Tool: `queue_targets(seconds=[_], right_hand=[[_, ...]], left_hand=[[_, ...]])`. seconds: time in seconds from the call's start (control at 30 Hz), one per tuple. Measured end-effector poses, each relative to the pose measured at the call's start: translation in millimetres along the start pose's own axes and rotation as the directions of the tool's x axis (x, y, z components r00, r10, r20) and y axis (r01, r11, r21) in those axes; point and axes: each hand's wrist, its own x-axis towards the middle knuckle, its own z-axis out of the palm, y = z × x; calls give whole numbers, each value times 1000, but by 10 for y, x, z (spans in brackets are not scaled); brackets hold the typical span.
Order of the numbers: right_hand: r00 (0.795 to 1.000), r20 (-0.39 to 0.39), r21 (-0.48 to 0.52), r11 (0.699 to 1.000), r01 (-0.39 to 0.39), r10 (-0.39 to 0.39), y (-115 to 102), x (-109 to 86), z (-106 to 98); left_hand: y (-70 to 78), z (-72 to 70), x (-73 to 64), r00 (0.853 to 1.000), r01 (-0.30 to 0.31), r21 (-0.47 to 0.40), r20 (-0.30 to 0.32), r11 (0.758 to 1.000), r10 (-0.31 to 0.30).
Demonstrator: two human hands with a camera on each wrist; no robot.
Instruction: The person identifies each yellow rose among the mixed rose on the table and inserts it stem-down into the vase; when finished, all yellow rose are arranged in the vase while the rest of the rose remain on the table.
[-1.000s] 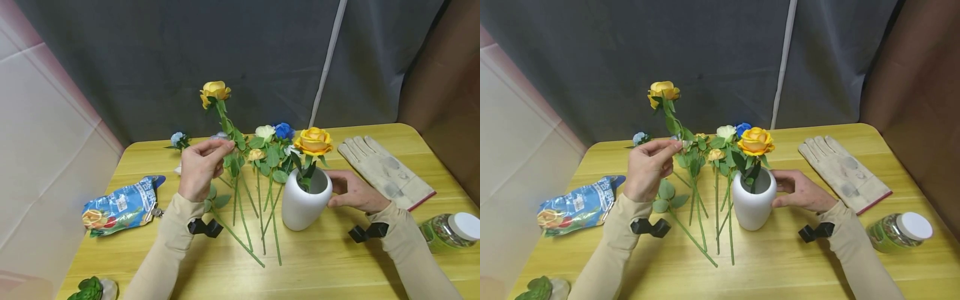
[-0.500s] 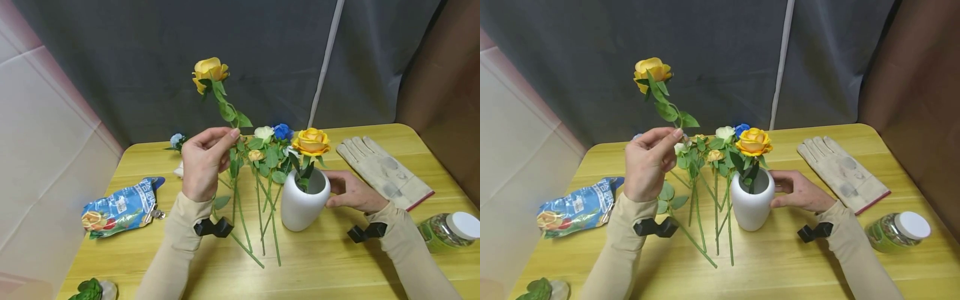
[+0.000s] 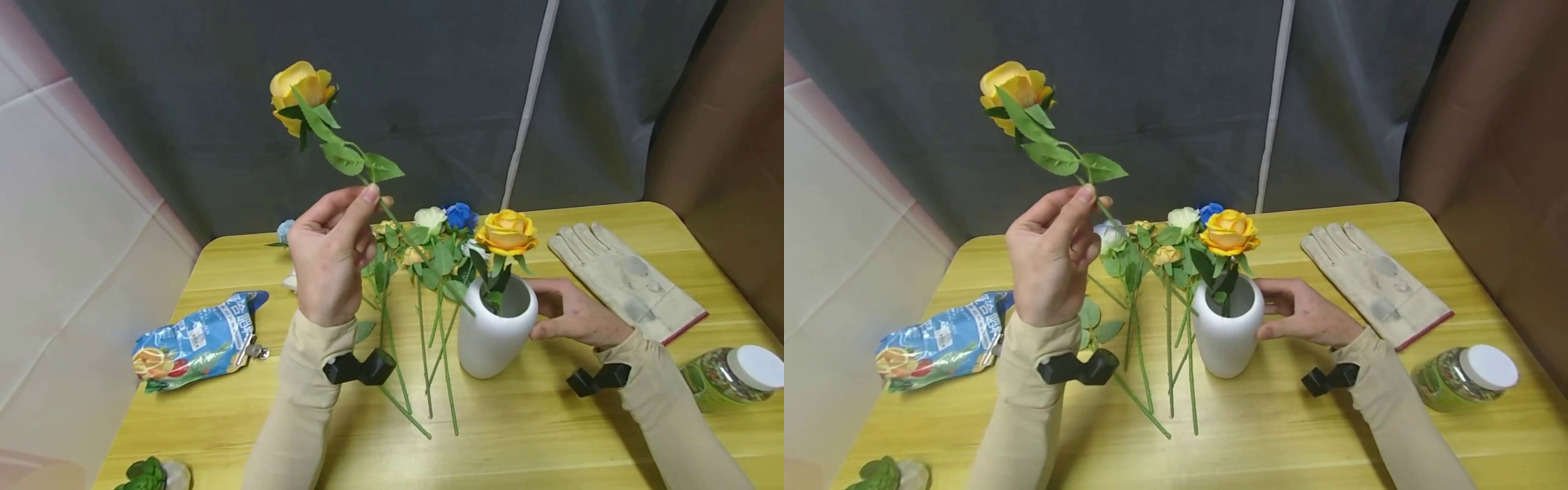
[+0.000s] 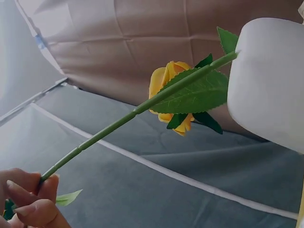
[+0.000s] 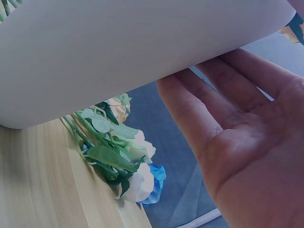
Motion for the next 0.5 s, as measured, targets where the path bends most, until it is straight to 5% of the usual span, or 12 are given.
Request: queue_targets(seconds=[0.3,0.5], right_hand=[[1000,-5,-10,1000,-14,14,-21,5,12],[1000,-6,-23,1000,-18,18,-39,5,13]], left_hand=[[-88,77,-10,998,-24,-62,-59,998,20],[-170,122,-36,997,-29,-21,-73,999,27]])
